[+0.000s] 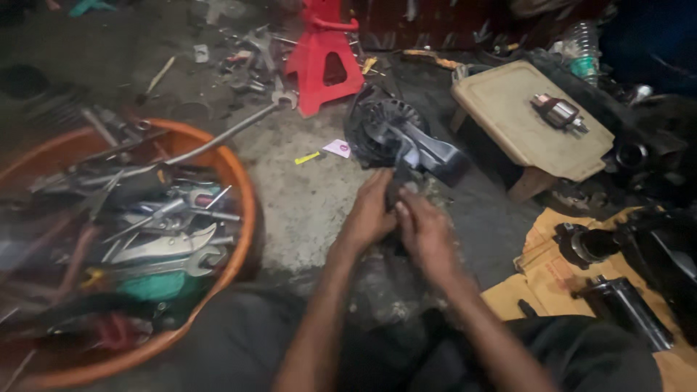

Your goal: The person wipes a black plastic housing and a metal engine component with a cloth by hand before fitting the components together.

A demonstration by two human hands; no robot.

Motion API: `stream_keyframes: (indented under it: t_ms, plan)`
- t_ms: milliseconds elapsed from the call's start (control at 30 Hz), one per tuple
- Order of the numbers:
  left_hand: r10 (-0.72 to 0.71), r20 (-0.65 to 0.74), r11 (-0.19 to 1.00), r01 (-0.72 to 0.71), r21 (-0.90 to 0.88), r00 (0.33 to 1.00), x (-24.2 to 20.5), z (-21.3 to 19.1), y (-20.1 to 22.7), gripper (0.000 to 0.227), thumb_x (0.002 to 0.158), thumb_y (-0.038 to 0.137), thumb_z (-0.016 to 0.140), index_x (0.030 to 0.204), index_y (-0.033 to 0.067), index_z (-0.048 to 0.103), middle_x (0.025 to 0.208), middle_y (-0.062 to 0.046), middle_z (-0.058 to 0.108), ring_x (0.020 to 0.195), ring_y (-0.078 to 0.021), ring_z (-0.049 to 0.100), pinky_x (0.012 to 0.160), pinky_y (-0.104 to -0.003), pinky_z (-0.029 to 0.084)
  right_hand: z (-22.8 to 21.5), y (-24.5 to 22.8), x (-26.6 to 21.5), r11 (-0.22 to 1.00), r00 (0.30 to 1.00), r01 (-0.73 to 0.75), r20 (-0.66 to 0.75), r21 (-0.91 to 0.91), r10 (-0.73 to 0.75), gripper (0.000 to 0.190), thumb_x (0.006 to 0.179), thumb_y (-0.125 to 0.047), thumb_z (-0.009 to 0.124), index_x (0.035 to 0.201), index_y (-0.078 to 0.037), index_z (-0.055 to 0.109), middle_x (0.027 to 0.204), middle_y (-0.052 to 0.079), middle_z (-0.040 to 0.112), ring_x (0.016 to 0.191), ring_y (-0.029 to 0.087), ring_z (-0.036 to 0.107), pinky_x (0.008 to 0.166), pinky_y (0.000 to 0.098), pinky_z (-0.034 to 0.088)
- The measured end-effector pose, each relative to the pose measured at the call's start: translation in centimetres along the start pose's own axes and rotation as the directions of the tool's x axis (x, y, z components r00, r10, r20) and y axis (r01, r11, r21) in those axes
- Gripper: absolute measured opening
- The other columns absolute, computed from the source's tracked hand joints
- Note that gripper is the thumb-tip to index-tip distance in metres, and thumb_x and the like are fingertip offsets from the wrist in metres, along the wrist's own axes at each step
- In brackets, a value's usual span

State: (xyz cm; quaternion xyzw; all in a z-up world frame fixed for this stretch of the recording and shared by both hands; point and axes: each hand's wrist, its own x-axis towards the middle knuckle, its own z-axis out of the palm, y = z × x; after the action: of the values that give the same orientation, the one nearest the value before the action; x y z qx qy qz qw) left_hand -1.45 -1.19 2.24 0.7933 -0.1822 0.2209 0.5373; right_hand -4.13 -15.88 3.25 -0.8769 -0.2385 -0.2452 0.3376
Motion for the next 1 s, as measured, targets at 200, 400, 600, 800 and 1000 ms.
stream_keyframes:
  t_ms: [200,400,600,800,1000]
  plan:
    - [-0.019,-0.029,0.991,0.022,0.132,0.999,-0.1,1.4,1.5,0.047,0.08,0.009,0.074,0.125,0.0048,0.062,0.119,-0.021,0.07,0.113,-0.0433,0.065,0.096,-0.047,0.051,-10.2,3.9,5.2,0.97,0.967,0.024,0.251,-0.24,0.038,0.032,0.085,-0.005,0.066,0.116,-0.006,0.074,0.103,0.021,0.069,0.099,0.039,0.066,0.086,0.0472,0.052]
    - [-0.258,-0.061,0.935,0.265,0.236,0.964,1.2,-1.3,1.9,0.044,0.068,0.016,0.082,0.109,0.008,0.068,0.093,-0.018,0.073,0.093,-0.0421,0.068,0.078,-0.051,0.053,-11.8,2.8,10.3,0.98,0.992,-0.123,-0.043,-0.155,0.118,0.025,0.108,-0.018,0.062,0.117,0.005,0.061,0.122,0.024,0.063,0.108,0.038,0.065,0.093,0.0454,0.051]
    - [-0.115,-0.183,0.966,0.153,0.21,0.976,0.2,0.8,0.2,0.039,0.077,0.012,0.075,0.115,0.0092,0.067,0.092,-0.013,0.073,0.09,-0.0386,0.07,0.075,-0.048,0.054,-2.9,-2.4,5.4,0.825,0.983,0.147,-0.014,-0.545,-0.184,0.066,0.094,-0.037,0.068,0.136,0.011,0.054,0.147,0.028,0.048,0.139,0.043,0.045,0.116,0.0579,0.029]
    - [-0.085,-0.104,0.978,0.103,0.182,0.991,0.3,1.8,2.3,0.058,0.065,0.018,0.085,0.119,0.0106,0.067,0.087,-0.013,0.071,0.081,-0.0375,0.069,0.069,-0.049,0.053,-4.5,1.9,-0.5,0.77,0.993,0.018,-0.081,-0.638,-0.09,0.043,0.09,-0.015,0.063,0.133,-0.013,0.066,0.15,0.018,0.051,0.135,0.041,0.048,0.112,0.0571,0.033]
    - [-0.31,-0.242,0.934,0.342,0.106,0.92,0.3,2.1,3.4,0.037,0.078,0.023,0.084,0.113,0.0142,0.073,0.085,-0.008,0.075,0.081,-0.0317,0.074,0.071,-0.045,0.055,-8.1,6.4,-4.2,0.744,0.98,0.052,0.176,-0.666,0.088,0.028,0.086,-0.011,0.069,0.114,-0.012,0.071,0.126,0.014,0.057,0.122,0.036,0.055,0.098,0.0517,0.045]
